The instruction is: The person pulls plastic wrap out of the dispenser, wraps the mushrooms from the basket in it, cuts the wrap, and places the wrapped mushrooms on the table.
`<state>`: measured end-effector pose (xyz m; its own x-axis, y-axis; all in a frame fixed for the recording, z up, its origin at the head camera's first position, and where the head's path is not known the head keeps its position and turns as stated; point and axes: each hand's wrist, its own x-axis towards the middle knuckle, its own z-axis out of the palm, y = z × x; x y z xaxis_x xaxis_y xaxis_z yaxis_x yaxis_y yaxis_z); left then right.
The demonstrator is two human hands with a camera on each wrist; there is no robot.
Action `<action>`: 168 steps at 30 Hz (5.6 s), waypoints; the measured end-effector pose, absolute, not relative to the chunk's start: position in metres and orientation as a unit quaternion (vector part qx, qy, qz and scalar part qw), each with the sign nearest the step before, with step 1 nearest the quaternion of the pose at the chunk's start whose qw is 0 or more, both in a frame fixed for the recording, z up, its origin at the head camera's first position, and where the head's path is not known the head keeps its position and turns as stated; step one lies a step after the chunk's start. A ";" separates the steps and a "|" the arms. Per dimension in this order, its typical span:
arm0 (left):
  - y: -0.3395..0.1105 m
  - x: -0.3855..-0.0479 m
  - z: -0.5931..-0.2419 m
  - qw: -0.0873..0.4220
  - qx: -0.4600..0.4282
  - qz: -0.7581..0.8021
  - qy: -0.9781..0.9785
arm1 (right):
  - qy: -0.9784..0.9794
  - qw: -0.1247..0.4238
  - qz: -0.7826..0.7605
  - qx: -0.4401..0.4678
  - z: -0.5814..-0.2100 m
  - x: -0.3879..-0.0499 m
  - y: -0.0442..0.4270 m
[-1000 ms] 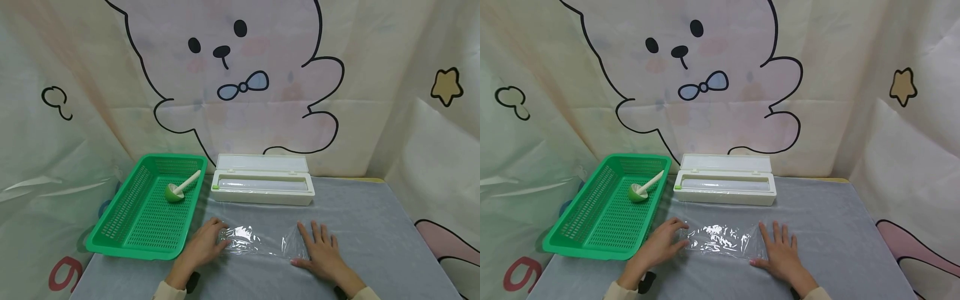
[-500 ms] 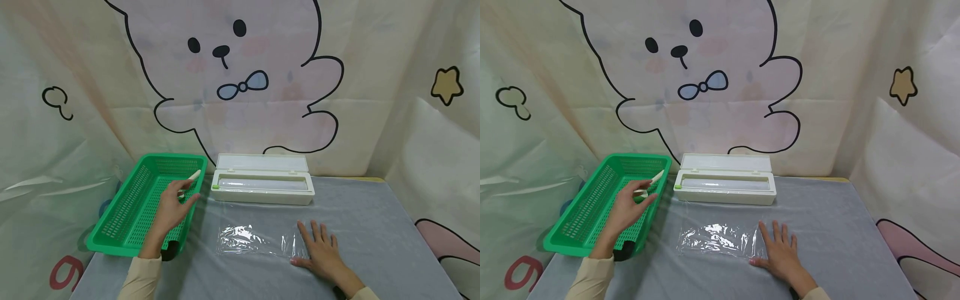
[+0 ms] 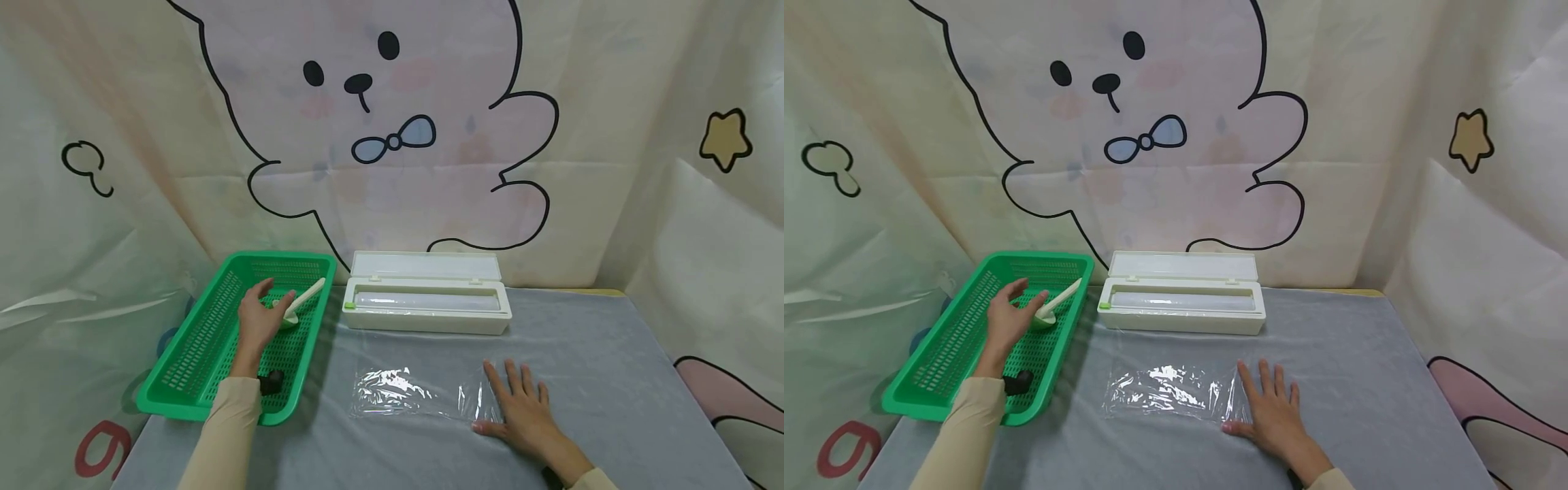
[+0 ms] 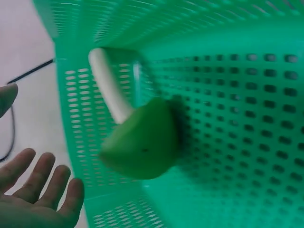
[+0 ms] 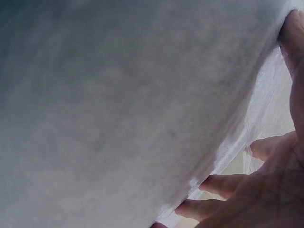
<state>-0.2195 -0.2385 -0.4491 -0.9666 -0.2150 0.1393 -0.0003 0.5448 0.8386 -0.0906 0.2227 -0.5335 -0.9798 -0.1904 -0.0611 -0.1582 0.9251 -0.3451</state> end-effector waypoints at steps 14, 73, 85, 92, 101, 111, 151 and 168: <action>-0.249 -0.237 -0.465 0.047 0.087 -0.484 -0.870 | 0.980 0.042 -0.174 -0.084 -0.539 -0.093 0.224; -0.229 -0.213 -0.402 0.132 0.047 -0.542 -0.829 | 0.976 0.044 -0.193 -0.087 -0.538 -0.092 0.225; -0.161 -0.194 -0.385 0.071 -0.050 -0.586 -0.805 | 0.975 0.052 -0.202 -0.083 -0.536 -0.091 0.225; -0.119 -0.184 -0.403 0.026 -0.079 -0.569 -0.818 | 0.975 0.050 -0.200 -0.082 -0.535 -0.091 0.225; -0.089 -0.178 -0.450 -0.014 -0.117 -0.538 -0.834 | 0.975 0.050 -0.199 -0.084 -0.536 -0.091 0.224; -0.070 -0.170 -0.486 -0.055 -0.126 -0.507 -0.851 | 0.973 0.049 -0.206 -0.088 -0.536 -0.091 0.224; -0.109 -0.136 -0.500 -0.047 -0.145 -0.438 -0.886 | 0.926 -0.093 -0.204 -0.303 -0.531 -0.094 0.247; -0.130 -0.125 -0.513 -0.012 -0.272 -0.251 -0.929 | 0.927 -0.078 -0.201 -0.307 -0.527 -0.093 0.250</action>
